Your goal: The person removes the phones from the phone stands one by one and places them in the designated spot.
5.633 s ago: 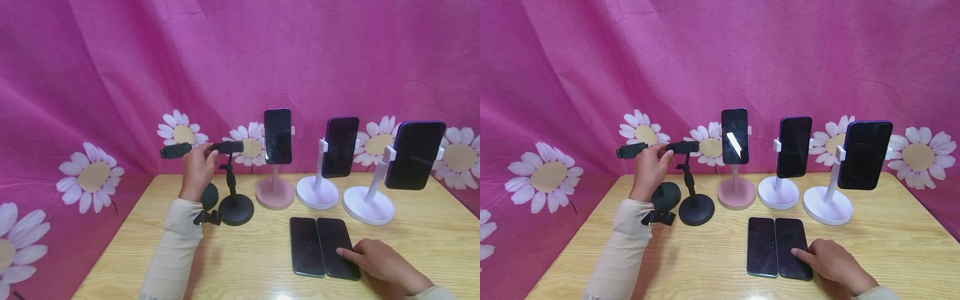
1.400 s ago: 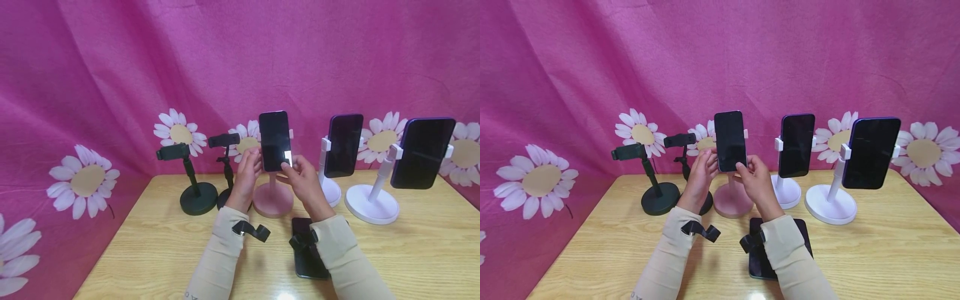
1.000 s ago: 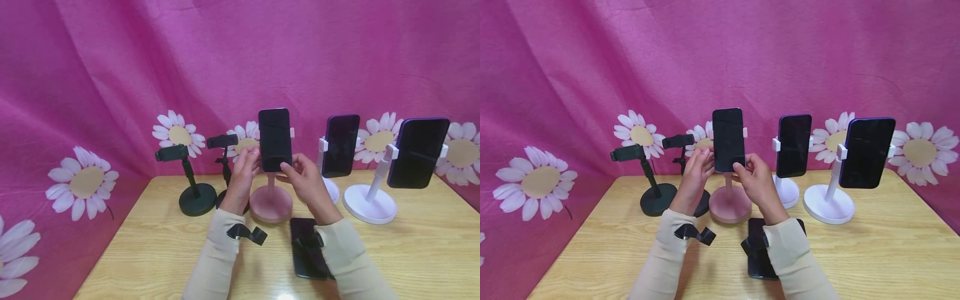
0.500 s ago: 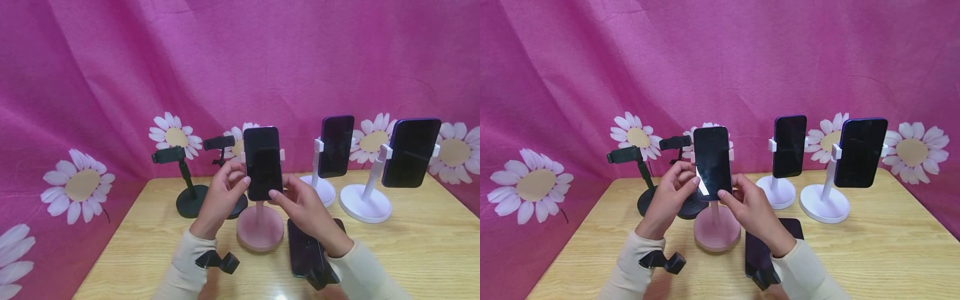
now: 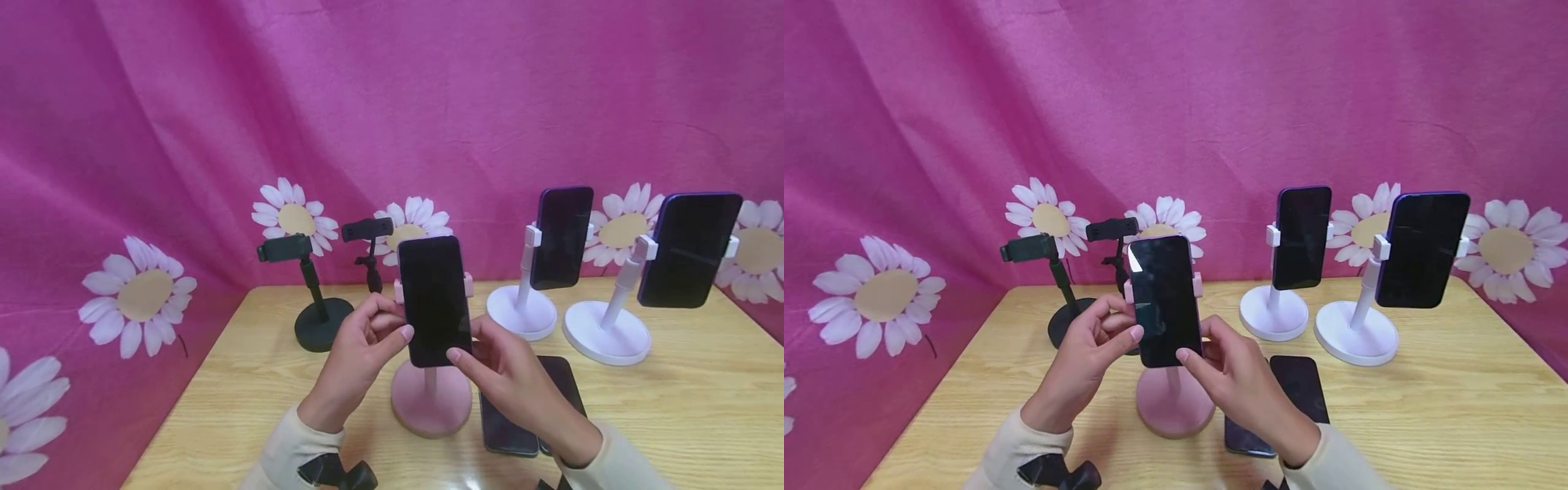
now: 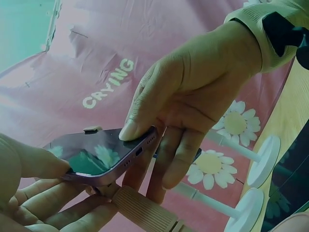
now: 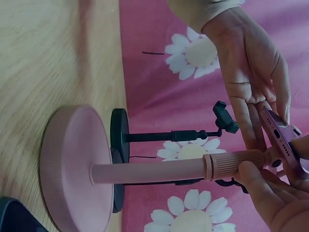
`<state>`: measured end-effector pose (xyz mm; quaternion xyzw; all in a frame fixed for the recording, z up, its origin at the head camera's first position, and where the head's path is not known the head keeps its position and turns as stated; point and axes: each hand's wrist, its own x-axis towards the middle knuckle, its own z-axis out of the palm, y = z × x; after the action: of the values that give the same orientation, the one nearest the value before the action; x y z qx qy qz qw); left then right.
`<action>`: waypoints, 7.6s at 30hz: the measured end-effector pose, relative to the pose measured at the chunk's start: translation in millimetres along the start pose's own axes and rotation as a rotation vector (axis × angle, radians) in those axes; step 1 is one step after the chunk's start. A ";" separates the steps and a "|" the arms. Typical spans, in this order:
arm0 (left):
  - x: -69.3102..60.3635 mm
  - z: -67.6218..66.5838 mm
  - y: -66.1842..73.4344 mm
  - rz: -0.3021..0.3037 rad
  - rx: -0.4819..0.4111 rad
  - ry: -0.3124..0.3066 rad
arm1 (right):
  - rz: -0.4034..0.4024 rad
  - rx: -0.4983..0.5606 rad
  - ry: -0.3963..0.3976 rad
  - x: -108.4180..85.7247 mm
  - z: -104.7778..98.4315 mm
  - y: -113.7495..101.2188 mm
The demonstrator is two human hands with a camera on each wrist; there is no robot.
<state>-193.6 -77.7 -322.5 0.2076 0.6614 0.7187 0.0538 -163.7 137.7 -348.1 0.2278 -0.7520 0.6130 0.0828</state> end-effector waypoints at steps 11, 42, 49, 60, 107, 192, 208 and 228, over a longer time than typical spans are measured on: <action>0.5 -4.5 -2.1 -0.007 0.032 -0.025 | -0.008 -0.015 -0.017 -1.6 0.6 4.0; 12.4 -18.0 10.4 -0.028 0.159 -0.049 | 0.171 -0.082 -0.002 18.5 1.1 0.3; 26.2 -10.0 18.4 0.077 0.351 0.075 | 0.261 -0.010 0.125 37.1 10.5 1.6; 32.0 -10.0 16.2 0.140 0.379 0.135 | 0.156 -0.047 0.188 42.6 17.8 2.7; 27.0 -18.5 18.8 0.180 0.456 0.153 | 0.155 0.195 0.266 39.7 26.9 7.8; 27.0 -6.8 9.8 0.245 0.456 0.188 | 0.549 -0.152 0.137 -66.2 -111.9 43.6; 26.5 -7.3 11.6 0.226 0.451 0.184 | 0.675 -0.425 0.031 -104.1 -161.8 89.7; 25.8 -7.7 12.8 0.211 0.432 0.169 | 0.846 -0.690 -0.177 -106.9 -172.4 102.0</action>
<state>-217.3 -77.3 -304.5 0.2211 0.7764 0.5773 -0.1226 -141.3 343.7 -441.0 -0.0839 -0.9392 0.2894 -0.1643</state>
